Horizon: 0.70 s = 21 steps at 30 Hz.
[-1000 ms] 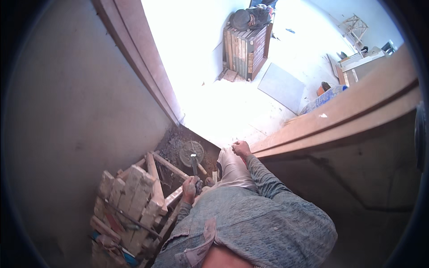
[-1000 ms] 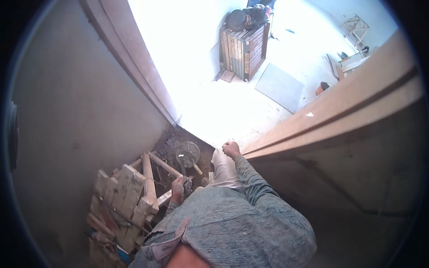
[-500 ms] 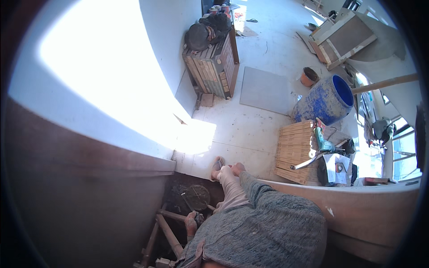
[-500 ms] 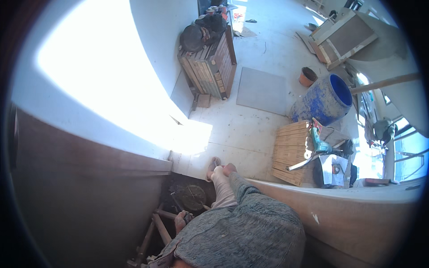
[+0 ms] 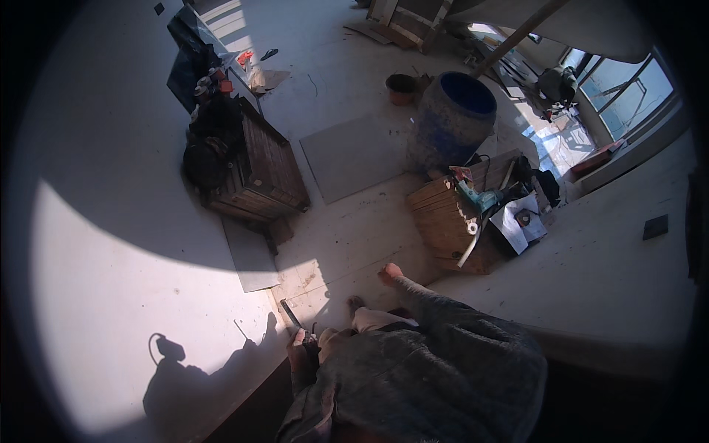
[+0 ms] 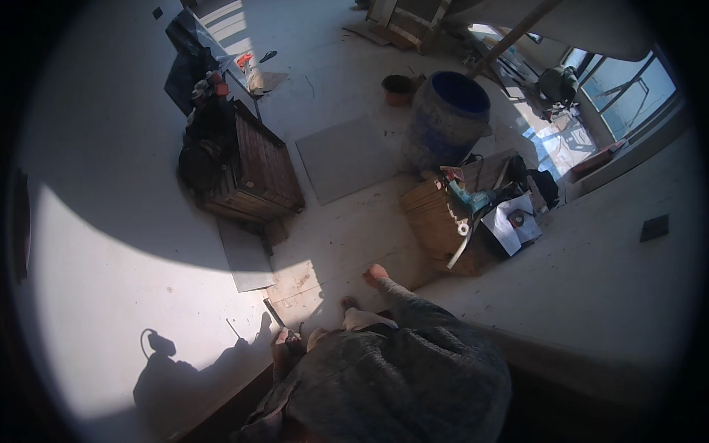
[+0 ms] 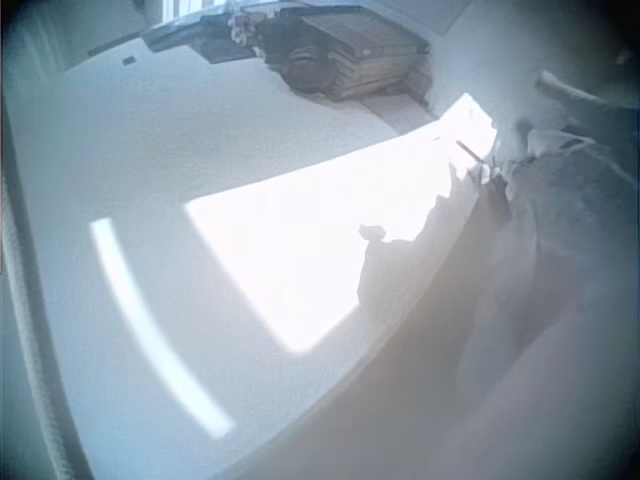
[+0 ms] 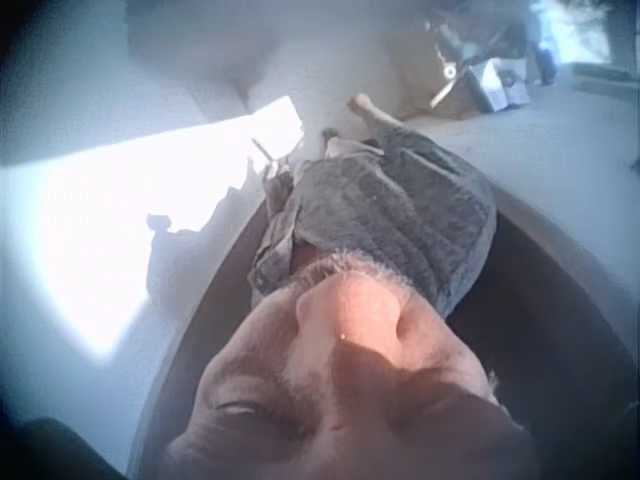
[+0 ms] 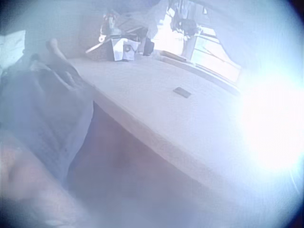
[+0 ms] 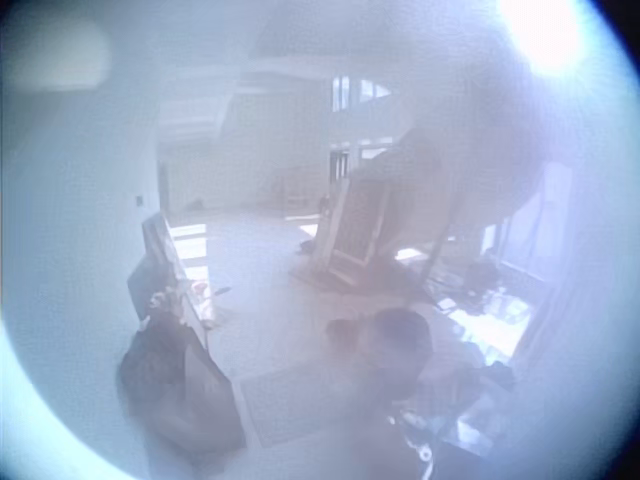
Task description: The person picks up a tile, carries it to a different room, and then uses a measuring tape and a pencil to mark a line on a tile.
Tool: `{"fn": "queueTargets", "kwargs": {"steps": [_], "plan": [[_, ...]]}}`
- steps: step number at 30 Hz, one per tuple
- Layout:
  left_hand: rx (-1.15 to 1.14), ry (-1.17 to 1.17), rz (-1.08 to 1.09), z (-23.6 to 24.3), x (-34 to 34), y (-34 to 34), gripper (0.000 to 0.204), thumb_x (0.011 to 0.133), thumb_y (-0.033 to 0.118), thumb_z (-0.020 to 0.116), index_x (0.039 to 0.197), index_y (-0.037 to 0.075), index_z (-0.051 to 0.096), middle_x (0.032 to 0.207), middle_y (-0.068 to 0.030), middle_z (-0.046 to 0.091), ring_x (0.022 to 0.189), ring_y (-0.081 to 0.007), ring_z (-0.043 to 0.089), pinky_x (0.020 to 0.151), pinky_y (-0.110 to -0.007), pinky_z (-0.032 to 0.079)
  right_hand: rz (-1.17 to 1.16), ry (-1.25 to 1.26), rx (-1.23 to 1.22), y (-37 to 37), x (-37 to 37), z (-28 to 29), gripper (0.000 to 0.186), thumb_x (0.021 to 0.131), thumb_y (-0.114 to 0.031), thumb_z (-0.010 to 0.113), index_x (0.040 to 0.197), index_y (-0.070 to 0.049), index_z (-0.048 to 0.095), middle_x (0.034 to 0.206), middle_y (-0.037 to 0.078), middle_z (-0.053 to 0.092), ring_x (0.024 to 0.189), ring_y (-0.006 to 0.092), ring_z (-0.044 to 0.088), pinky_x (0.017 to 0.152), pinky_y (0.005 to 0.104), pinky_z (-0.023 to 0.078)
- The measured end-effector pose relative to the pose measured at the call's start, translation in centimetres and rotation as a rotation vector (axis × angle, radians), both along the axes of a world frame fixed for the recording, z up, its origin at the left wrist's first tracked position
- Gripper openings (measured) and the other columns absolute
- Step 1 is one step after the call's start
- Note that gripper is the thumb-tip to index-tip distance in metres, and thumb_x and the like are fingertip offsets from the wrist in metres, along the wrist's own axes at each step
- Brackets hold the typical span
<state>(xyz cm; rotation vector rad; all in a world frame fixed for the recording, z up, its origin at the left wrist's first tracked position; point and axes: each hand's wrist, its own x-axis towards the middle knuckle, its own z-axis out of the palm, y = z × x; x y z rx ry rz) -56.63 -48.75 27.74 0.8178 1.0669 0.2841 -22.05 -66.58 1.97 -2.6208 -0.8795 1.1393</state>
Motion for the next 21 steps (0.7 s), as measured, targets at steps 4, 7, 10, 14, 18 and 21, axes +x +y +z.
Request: {"fn": "queueTargets", "kwargs": {"steps": [4, 7, 10, 14, 18, 21], "plan": [[0.036, 0.090, -0.192, -4.4, 5.9, 4.6, 0.031, 0.096, 0.031, 0.055, 0.082, 0.004, 0.061, 0.070, -0.0053, 0.059, 0.057, -0.0149, 0.056, 0.051, -0.029, 0.045, -0.337, 0.036, 0.042, -5.0, 3.1, -1.9, 0.033, 0.088, -0.028, 0.058, 0.100, 0.001, 0.070, 0.103, 0.022, 0.068, 0.104, 0.0386, 0.065, 0.086, 0.0452, 0.052], [0.220, 0.120, -0.329, -13.1, 6.3, 12.6, 0.031, 0.097, 0.033, 0.056, 0.083, 0.005, 0.058, 0.070, -0.0075, 0.060, 0.058, -0.0165, 0.059, 0.049, -0.029, 0.046, -0.331, -0.005, 0.106, -0.1, 4.7, 5.7, 0.034, 0.086, -0.028, 0.058, 0.100, 0.001, 0.070, 0.106, 0.023, 0.068, 0.102, 0.0401, 0.065, 0.086, 0.0461, 0.052], [0.142, 0.028, -0.500, -13.5, 13.4, 15.4, 0.028, 0.095, 0.032, 0.059, 0.089, 0.005, 0.057, 0.072, -0.0093, 0.061, 0.061, -0.0195, 0.061, 0.046, -0.031, 0.049, -0.545, 0.016, 0.102, -1.3, 7.8, 6.0, 0.035, 0.084, -0.030, 0.058, 0.100, 0.000, 0.069, 0.106, 0.023, 0.068, 0.101, 0.0412, 0.065, 0.086, 0.0465, 0.052], [-0.068, -0.029, -0.502, -4.6, 24.5, 17.6, 0.024, 0.094, 0.031, 0.061, 0.094, 0.007, 0.057, 0.074, -0.0109, 0.063, 0.064, -0.0225, 0.064, 0.048, -0.037, 0.053, -0.658, -0.063, 0.167, 1.7, 12.3, 5.1, 0.033, 0.083, -0.032, 0.057, 0.088, -0.002, 0.071, 0.092, 0.022, 0.069, 0.093, 0.0413, 0.066, 0.081, 0.0480, 0.053], [-0.063, 0.041, -0.531, -3.1, 35.1, 22.6, 0.022, 0.093, 0.028, 0.060, 0.090, 0.007, 0.060, 0.071, -0.0090, 0.062, 0.059, -0.0206, 0.062, 0.047, -0.037, 0.052, -0.730, -0.034, 0.070, 4.9, 17.4, 4.6, 0.031, 0.081, -0.030, 0.058, 0.091, -0.004, 0.072, 0.096, 0.021, 0.069, 0.094, 0.0408, 0.066, 0.082, 0.0461, 0.053], [0.001, 0.030, -0.643, -2.0, 43.1, 27.6, 0.018, 0.092, 0.022, 0.058, 0.084, 0.007, 0.063, 0.069, -0.0052, 0.061, 0.053, -0.0181, 0.059, 0.045, -0.039, 0.050, -0.850, -0.051, 0.081, 8.2, 21.0, 6.1, 0.031, 0.080, -0.029, 0.059, 0.092, -0.005, 0.074, 0.094, 0.020, 0.071, 0.091, 0.0381, 0.068, 0.081, 0.0435, 0.054]]}}
